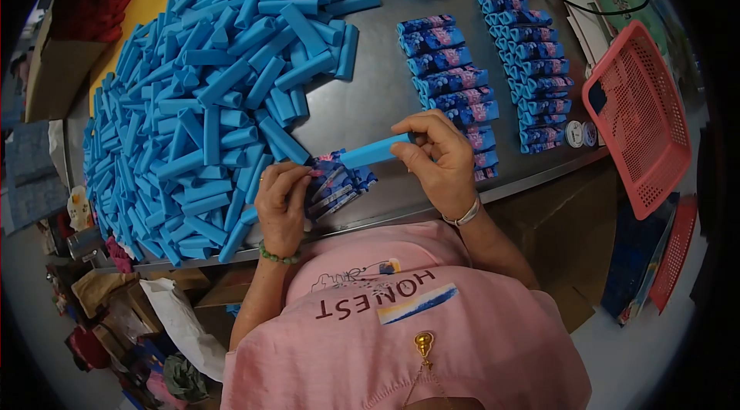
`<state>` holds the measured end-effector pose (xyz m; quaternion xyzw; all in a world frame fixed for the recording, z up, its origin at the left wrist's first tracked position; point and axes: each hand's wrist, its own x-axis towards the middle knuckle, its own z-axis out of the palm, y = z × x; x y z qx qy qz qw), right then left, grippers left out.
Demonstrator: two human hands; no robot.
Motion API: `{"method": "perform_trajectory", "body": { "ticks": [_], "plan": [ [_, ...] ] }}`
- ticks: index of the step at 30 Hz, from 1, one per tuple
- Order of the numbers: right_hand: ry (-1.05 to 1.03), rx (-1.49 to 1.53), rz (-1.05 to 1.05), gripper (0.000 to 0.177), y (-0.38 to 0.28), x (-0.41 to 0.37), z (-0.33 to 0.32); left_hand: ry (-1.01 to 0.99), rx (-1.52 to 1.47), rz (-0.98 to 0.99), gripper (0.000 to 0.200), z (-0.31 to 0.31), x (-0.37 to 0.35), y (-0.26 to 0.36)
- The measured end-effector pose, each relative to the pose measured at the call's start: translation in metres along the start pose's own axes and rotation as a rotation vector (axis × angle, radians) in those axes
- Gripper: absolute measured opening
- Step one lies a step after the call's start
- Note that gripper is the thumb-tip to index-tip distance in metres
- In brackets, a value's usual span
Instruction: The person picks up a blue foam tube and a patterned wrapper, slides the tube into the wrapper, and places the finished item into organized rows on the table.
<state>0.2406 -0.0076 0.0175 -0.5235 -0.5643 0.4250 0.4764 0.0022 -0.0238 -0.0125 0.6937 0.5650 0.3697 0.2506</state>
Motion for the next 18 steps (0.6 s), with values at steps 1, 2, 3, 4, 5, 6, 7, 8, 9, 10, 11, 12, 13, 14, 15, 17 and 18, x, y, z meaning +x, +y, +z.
{"method": "perform_trajectory", "body": {
  "ticks": [1, 2, 3, 4, 5, 6, 7, 8, 9, 10, 11, 12, 13, 14, 15, 17, 18],
  "plan": [
    [-0.003, 0.000, -0.002, 0.018, 0.000, 0.000, 0.000, 0.003, 0.001, -0.001, 0.009, -0.001, 0.001, 0.001],
    [-0.022, 0.000, -0.008, 0.018, 0.000, 0.001, -0.001, -0.024, -0.074, -0.076, 0.007, -0.003, 0.003, 0.004],
    [-0.040, 0.001, -0.015, 0.019, 0.000, 0.001, 0.000, -0.052, -0.148, -0.151, 0.005, -0.006, 0.005, 0.006],
    [-0.040, 0.002, -0.018, 0.019, -0.002, 0.002, 0.001, -0.050, -0.146, -0.149, 0.005, -0.007, 0.007, 0.007],
    [-0.094, 0.019, 0.014, 0.019, -0.006, 0.003, 0.003, -0.075, -0.175, -0.144, 0.003, -0.009, 0.008, 0.008],
    [-0.147, 0.034, 0.046, 0.019, -0.008, 0.002, 0.005, -0.102, -0.204, -0.138, 0.002, -0.010, 0.010, 0.010],
    [-0.144, 0.033, 0.047, 0.019, -0.009, 0.002, 0.008, -0.106, -0.205, -0.136, 0.002, -0.012, 0.012, 0.014],
    [-0.193, -0.023, 0.051, 0.019, -0.009, 0.001, 0.011, -0.126, -0.234, -0.146, 0.002, -0.013, 0.014, 0.020],
    [-0.243, -0.080, 0.055, 0.019, -0.009, 0.001, 0.014, -0.144, -0.263, -0.157, 0.002, -0.013, 0.016, 0.025],
    [-0.243, -0.081, 0.053, 0.019, -0.008, 0.001, 0.018, -0.143, -0.263, -0.155, 0.002, -0.013, 0.017, 0.028],
    [-0.239, -0.055, 0.036, 0.019, -0.005, 0.000, 0.022, -0.170, -0.291, -0.145, 0.002, -0.012, 0.019, 0.031],
    [-0.236, -0.030, 0.017, 0.018, -0.004, 0.001, 0.024, -0.196, -0.317, -0.134, 0.002, -0.012, 0.020, 0.033],
    [-0.237, -0.029, 0.013, 0.018, -0.004, 0.003, 0.025, -0.192, -0.316, -0.132, 0.002, -0.011, 0.020, 0.033],
    [-0.207, -0.004, 0.031, 0.017, -0.005, 0.004, 0.025, -0.205, -0.334, -0.177, 0.002, -0.010, 0.020, 0.031],
    [-0.175, 0.020, 0.050, 0.016, -0.005, 0.005, 0.026, -0.219, -0.352, -0.223, 0.002, -0.009, 0.019, 0.029],
    [-0.160, 0.015, 0.058, 0.015, -0.008, 0.006, 0.023, -0.216, -0.344, -0.230, 0.002, -0.006, 0.017, 0.019],
    [-0.146, 0.011, 0.067, 0.015, -0.009, 0.007, 0.021, -0.213, -0.335, -0.239, 0.002, -0.005, 0.017, 0.016]
  ]
}}
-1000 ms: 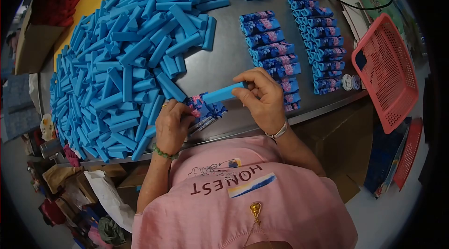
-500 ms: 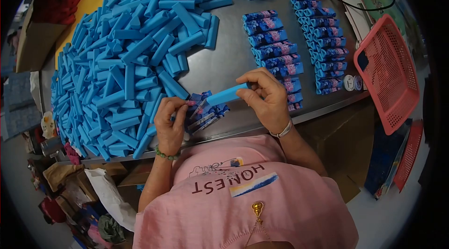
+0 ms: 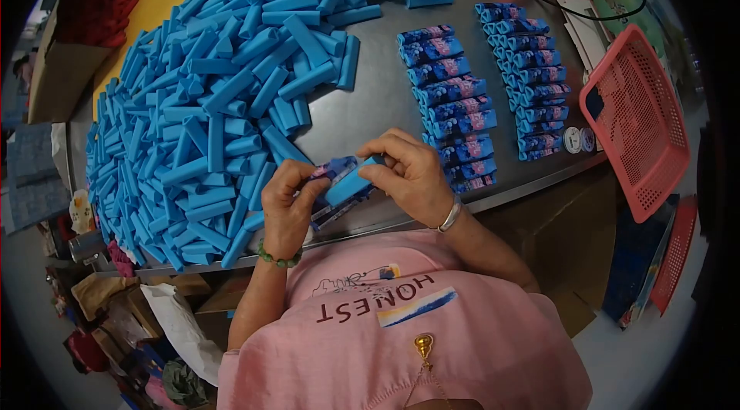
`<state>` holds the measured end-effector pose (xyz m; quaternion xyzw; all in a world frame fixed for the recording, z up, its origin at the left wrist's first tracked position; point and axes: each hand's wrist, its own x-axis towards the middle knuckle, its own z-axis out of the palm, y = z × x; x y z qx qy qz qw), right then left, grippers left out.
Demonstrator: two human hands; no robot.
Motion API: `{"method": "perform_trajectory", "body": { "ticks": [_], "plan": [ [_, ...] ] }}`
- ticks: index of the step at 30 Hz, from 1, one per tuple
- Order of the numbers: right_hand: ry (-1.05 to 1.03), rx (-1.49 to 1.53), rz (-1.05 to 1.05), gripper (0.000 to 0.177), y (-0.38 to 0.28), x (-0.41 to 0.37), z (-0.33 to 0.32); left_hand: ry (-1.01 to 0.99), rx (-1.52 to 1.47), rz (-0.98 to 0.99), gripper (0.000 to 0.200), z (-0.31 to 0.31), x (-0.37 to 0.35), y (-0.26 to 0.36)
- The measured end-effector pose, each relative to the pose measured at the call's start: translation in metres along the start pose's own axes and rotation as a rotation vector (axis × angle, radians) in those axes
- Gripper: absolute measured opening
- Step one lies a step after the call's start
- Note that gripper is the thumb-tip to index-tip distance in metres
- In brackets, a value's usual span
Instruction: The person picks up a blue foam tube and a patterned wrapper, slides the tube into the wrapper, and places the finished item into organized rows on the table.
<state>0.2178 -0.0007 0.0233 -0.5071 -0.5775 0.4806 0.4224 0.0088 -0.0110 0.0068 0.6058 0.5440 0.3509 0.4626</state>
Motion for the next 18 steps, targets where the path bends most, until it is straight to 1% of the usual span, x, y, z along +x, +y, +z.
{"method": "perform_trajectory", "body": {
  "ticks": [4, 6, 7, 9, 10, 12, 13, 15, 18],
  "plan": [
    [0.042, 0.022, -0.025, 0.012, -0.008, -0.001, -0.021, 0.035, -0.035, -0.006, 0.003, -0.006, 0.005, 0.006],
    [0.098, 0.427, 0.115, 0.011, -0.014, -0.001, -0.032, -0.041, -0.027, -0.012, 0.005, -0.012, 0.005, 0.005],
    [0.100, 0.425, 0.116, 0.011, -0.013, 0.000, -0.037, -0.043, -0.028, -0.012, 0.005, -0.012, 0.005, 0.005],
    [0.112, 0.430, 0.123, 0.011, -0.011, 0.003, -0.045, -0.068, 0.056, 0.071, 0.007, -0.011, 0.006, 0.009],
    [0.115, 0.427, 0.123, 0.011, -0.010, 0.004, -0.046, -0.071, 0.053, 0.073, 0.007, -0.010, 0.007, 0.011],
    [0.078, 0.378, 0.074, 0.012, -0.008, 0.005, -0.043, -0.068, 0.146, 0.133, 0.011, -0.007, 0.005, 0.016],
    [0.076, 0.377, 0.074, 0.012, -0.007, 0.005, -0.041, -0.067, 0.145, 0.133, 0.011, -0.005, 0.005, 0.021],
    [0.103, 0.295, 0.008, 0.012, -0.008, 0.004, -0.036, -0.029, 0.251, 0.186, 0.013, -0.002, 0.005, 0.031],
    [0.159, 0.286, -0.035, 0.012, -0.010, 0.004, -0.033, -0.006, 0.179, 0.178, 0.012, 0.001, 0.006, 0.024]
  ]
}}
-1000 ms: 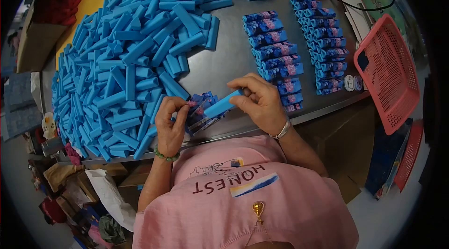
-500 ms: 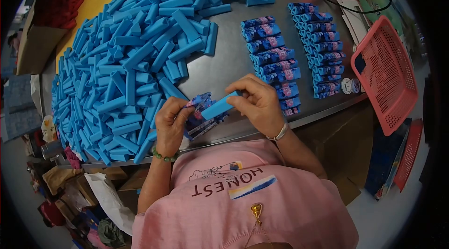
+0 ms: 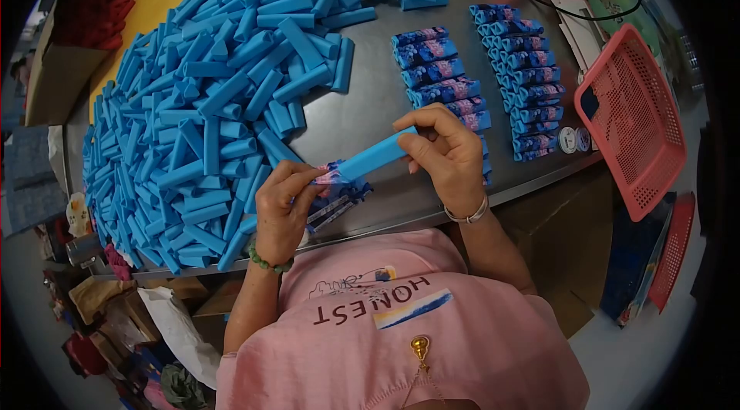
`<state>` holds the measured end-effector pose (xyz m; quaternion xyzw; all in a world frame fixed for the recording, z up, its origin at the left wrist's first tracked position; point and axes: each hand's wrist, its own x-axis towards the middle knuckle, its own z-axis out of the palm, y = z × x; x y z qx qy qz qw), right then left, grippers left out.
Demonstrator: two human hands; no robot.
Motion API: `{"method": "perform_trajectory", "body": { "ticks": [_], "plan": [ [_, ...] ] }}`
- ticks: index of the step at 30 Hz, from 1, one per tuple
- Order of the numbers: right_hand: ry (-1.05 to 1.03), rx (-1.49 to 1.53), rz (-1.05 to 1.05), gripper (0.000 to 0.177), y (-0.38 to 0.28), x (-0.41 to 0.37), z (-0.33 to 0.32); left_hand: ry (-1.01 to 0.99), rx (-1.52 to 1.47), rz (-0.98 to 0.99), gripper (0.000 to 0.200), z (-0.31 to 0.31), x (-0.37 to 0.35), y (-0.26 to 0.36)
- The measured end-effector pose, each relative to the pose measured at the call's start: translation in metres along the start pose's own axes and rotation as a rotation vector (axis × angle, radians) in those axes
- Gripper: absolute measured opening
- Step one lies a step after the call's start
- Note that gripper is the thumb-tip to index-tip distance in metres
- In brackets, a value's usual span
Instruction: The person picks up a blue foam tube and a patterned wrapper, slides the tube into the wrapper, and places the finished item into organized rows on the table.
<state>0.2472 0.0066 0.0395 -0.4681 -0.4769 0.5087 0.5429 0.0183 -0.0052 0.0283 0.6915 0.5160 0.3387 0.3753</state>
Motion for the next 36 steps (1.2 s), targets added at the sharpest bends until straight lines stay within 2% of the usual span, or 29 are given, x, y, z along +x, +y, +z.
{"method": "perform_trajectory", "body": {
  "ticks": [1, 3, 6, 9, 12, 16, 18, 22, 24, 28, 31, 33, 34, 36],
  "plan": [
    [0.002, 0.000, -0.001, 0.012, 0.000, 0.000, -0.001, -0.001, 0.000, 0.002, 0.012, 0.000, 0.000, -0.003],
    [0.003, 0.092, -0.003, 0.012, 0.000, 0.002, -0.006, -0.080, -0.240, -0.167, 0.010, -0.005, 0.000, -0.011],
    [-0.073, 0.167, 0.120, 0.013, 0.000, 0.005, -0.016, -0.145, -0.224, -0.137, 0.008, -0.008, 0.000, -0.013],
    [-0.105, 0.182, 0.157, 0.013, 0.003, 0.007, -0.019, -0.227, -0.178, -0.087, 0.009, -0.009, 0.001, -0.011],
    [-0.108, 0.036, 0.085, 0.013, 0.003, 0.007, -0.018, -0.263, -0.183, -0.052, 0.009, -0.010, 0.004, -0.005],
    [-0.082, 0.045, 0.072, 0.012, 0.002, 0.006, -0.020, -0.245, -0.181, -0.103, 0.011, -0.011, 0.003, -0.012],
    [-0.093, 0.192, 0.157, 0.012, 0.002, 0.006, -0.023, -0.251, -0.186, -0.129, 0.011, -0.012, 0.004, -0.013],
    [-0.128, 0.151, 0.234, 0.011, 0.000, 0.006, -0.021, -0.276, -0.184, -0.117, 0.011, -0.012, 0.006, -0.007],
    [-0.066, -0.007, 0.150, 0.010, 0.001, 0.006, -0.018, -0.268, -0.127, -0.021, 0.011, -0.012, 0.006, -0.008],
    [-0.022, -0.060, 0.118, 0.010, 0.008, 0.002, -0.010, -0.183, -0.017, 0.025, 0.016, -0.005, 0.006, 0.001],
    [-0.021, -0.155, 0.025, 0.011, 0.012, -0.003, 0.008, -0.139, -0.072, 0.006, 0.024, 0.004, 0.007, 0.006],
    [-0.097, -0.307, -0.094, 0.010, 0.011, -0.007, 0.018, -0.163, -0.294, -0.111, 0.028, 0.008, 0.007, 0.003],
    [-0.097, -0.307, -0.096, 0.010, 0.011, -0.006, 0.018, -0.162, -0.294, -0.109, 0.028, 0.007, 0.008, 0.002],
    [-0.078, 0.090, 0.189, 0.013, 0.011, -0.005, 0.016, -0.139, -0.451, -0.164, 0.027, 0.005, 0.007, 0.000]
  ]
}}
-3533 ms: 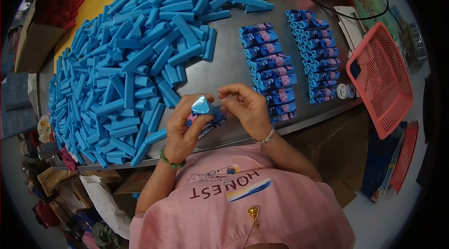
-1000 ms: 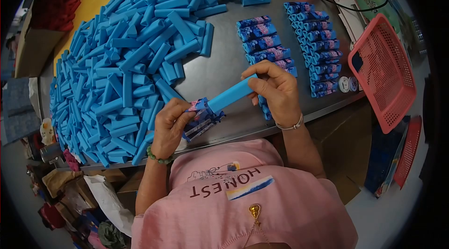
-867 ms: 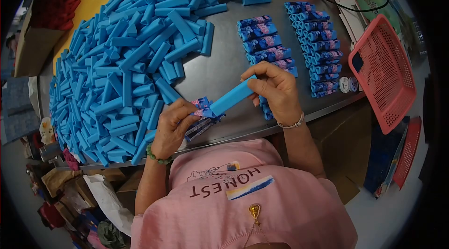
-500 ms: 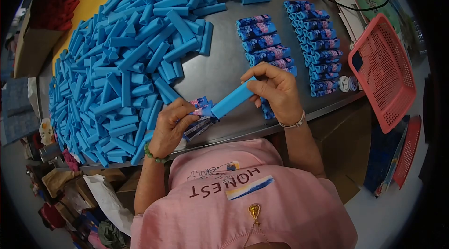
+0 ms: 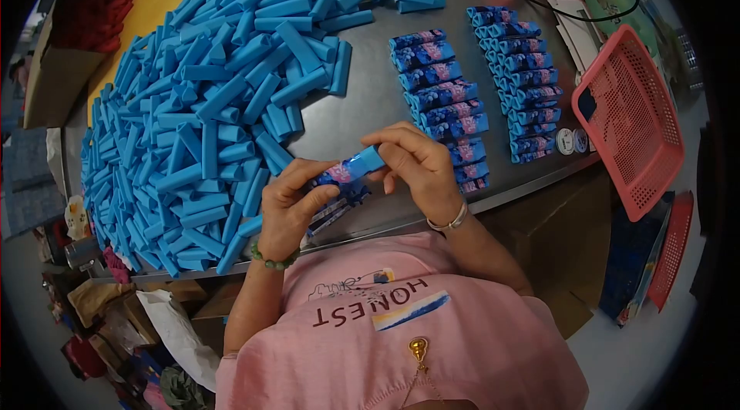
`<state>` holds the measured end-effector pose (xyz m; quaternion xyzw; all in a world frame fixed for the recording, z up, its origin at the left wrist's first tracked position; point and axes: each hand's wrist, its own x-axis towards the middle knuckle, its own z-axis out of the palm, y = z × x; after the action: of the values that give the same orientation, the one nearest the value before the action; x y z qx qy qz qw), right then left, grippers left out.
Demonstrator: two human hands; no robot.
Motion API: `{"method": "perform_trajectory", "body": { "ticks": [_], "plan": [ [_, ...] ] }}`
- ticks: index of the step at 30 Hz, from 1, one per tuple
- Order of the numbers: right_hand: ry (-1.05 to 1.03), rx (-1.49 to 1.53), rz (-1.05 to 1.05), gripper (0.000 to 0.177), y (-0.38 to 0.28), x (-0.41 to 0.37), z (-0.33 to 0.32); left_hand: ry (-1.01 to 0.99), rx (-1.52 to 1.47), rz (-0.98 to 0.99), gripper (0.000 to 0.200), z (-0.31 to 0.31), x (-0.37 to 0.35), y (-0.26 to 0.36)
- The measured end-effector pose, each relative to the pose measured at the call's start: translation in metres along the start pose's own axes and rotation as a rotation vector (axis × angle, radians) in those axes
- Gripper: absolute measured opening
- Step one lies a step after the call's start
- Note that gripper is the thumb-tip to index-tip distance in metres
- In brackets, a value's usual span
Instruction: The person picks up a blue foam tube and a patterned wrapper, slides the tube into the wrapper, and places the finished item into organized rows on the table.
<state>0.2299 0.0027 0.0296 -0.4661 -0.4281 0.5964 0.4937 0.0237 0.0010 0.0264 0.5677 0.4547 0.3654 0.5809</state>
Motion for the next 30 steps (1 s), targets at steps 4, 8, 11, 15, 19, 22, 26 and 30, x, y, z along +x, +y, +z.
{"method": "perform_trajectory", "body": {
  "ticks": [4, 8, 11, 15, 19, 22, 26, 30],
  "plan": [
    [-0.087, 0.196, 0.209, 0.019, 0.005, 0.000, -0.004, 0.018, -0.113, -0.066, 0.025, 0.000, -0.001, 0.000],
    [-0.098, 0.314, 0.253, 0.020, 0.008, -0.002, 0.002, 0.044, -0.081, -0.019, 0.027, 0.006, -0.001, 0.000],
    [-0.093, 0.338, 0.247, 0.020, 0.011, -0.002, 0.002, 0.069, -0.044, 0.017, 0.029, 0.007, -0.001, 0.001],
    [-0.098, 0.311, 0.250, 0.021, 0.010, -0.002, 0.001, 0.067, -0.027, 0.031, 0.029, 0.007, 0.000, 0.002],
    [0.011, -0.186, -0.131, 0.022, -0.002, -0.001, 0.002, 0.080, -0.053, -0.016, 0.029, 0.009, 0.003, 0.000],
    [-0.048, -0.565, -0.435, 0.016, -0.008, 0.003, -0.004, 0.011, 0.090, 0.077, 0.032, 0.014, 0.008, 0.000],
    [0.135, -0.589, -0.407, 0.013, -0.034, 0.026, -0.049, 0.165, 0.272, 0.224, 0.041, 0.014, 0.023, 0.002],
    [0.245, -0.472, -0.292, 0.010, -0.028, 0.060, -0.113, 0.200, 0.637, 0.253, 0.037, -0.003, 0.036, -0.003]
  ]
}}
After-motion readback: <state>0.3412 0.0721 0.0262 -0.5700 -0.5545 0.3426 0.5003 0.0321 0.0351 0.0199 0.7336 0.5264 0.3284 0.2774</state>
